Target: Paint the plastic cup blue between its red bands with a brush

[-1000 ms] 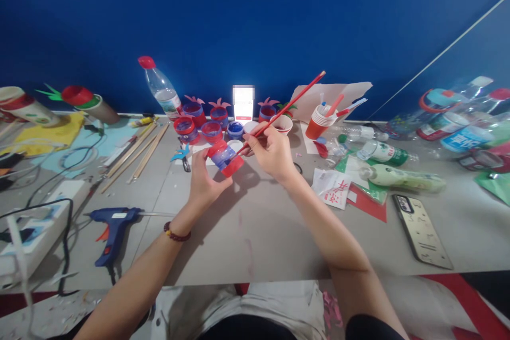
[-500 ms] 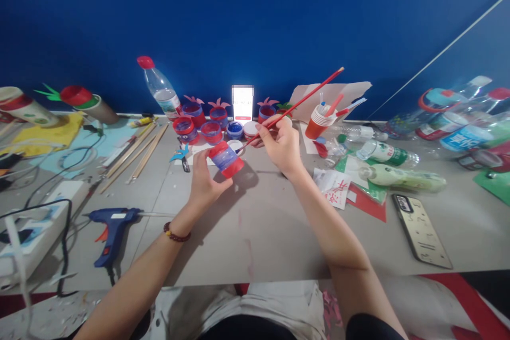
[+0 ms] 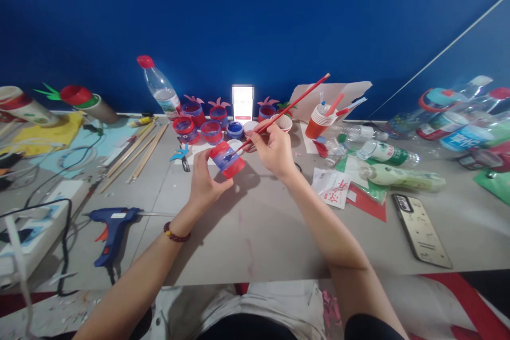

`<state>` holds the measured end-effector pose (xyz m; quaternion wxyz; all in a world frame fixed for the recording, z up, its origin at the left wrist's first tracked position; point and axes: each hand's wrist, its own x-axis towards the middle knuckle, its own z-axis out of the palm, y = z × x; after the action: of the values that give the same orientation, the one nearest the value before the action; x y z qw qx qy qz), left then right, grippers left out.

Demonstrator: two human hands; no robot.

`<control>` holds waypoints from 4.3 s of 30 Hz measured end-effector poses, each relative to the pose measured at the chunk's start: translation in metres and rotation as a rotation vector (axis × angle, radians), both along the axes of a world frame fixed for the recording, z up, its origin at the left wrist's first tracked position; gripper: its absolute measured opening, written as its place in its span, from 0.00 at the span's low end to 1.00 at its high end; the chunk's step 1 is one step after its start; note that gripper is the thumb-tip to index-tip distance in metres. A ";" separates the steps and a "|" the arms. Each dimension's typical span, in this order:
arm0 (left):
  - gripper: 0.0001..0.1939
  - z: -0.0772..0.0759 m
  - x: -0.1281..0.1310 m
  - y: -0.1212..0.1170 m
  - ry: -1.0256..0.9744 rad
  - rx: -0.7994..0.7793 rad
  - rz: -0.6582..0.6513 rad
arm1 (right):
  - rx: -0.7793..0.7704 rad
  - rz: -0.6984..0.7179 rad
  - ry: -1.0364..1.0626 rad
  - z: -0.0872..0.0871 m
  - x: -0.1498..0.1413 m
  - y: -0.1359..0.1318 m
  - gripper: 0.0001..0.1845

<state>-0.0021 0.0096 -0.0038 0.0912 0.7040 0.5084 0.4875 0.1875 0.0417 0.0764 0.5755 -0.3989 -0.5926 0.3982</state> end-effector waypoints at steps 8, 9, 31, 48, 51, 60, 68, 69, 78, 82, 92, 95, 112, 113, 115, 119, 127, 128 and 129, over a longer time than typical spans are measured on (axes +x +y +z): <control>0.42 0.001 0.000 0.000 -0.006 0.012 0.013 | 0.073 -0.136 -0.019 0.001 0.007 0.005 0.17; 0.42 0.001 0.000 0.000 0.005 0.019 0.020 | 0.079 -0.149 -0.007 0.003 0.006 0.004 0.17; 0.44 -0.002 -0.001 -0.001 0.143 0.102 0.103 | 0.156 -0.019 -0.143 0.006 -0.008 -0.016 0.09; 0.45 -0.002 -0.001 -0.001 0.145 0.108 0.058 | 0.061 -0.017 0.008 0.004 0.003 -0.007 0.11; 0.44 -0.002 -0.001 0.000 0.161 0.119 0.052 | 0.010 0.063 -0.026 -0.001 -0.008 -0.014 0.11; 0.44 -0.005 -0.001 0.002 0.191 0.183 0.052 | 0.138 0.085 -0.238 0.000 -0.018 -0.026 0.07; 0.44 -0.005 -0.001 0.001 0.187 0.149 0.058 | 0.363 -0.002 -0.417 -0.002 -0.018 -0.029 0.07; 0.44 -0.004 -0.001 0.000 0.183 0.140 0.058 | 0.371 -0.006 -0.412 -0.001 -0.017 -0.028 0.07; 0.44 0.002 0.001 -0.003 0.156 0.067 0.064 | 0.331 -0.106 -0.413 0.009 -0.004 -0.020 0.08; 0.45 0.001 0.001 -0.003 0.154 0.053 0.049 | 0.265 -0.110 -0.292 0.011 0.001 -0.017 0.08; 0.44 -0.002 0.001 -0.001 0.150 0.108 0.043 | 0.065 0.043 -0.108 0.005 -0.013 -0.019 0.13; 0.44 -0.001 0.001 -0.001 0.141 0.113 0.042 | 0.080 0.012 -0.125 0.007 -0.013 -0.018 0.13; 0.44 0.000 0.000 -0.002 0.119 0.099 -0.013 | 0.119 -0.095 -0.052 0.008 0.009 -0.001 0.14; 0.45 -0.001 0.000 -0.002 0.115 0.093 -0.020 | 0.114 -0.103 -0.041 0.009 0.010 -0.001 0.15; 0.45 -0.002 0.000 -0.001 0.111 0.095 -0.030 | 0.086 -0.094 -0.020 0.009 0.010 -0.002 0.15; 0.45 -0.004 0.000 -0.001 0.123 0.099 -0.040 | 0.032 -0.018 0.014 0.005 0.004 -0.006 0.15; 0.45 -0.004 -0.001 -0.002 0.108 0.095 -0.035 | 0.114 -0.033 -0.047 0.005 -0.003 -0.009 0.11; 0.45 -0.004 -0.001 -0.002 0.109 0.098 -0.034 | 0.117 -0.039 -0.047 0.005 -0.003 -0.009 0.11; 0.45 -0.004 -0.001 -0.002 0.110 0.103 -0.035 | 0.115 -0.043 -0.048 0.005 -0.002 -0.008 0.12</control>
<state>-0.0026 0.0080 -0.0078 0.0354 0.7422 0.4747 0.4718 0.1854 0.0334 0.0813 0.5915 -0.3873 -0.6193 0.3415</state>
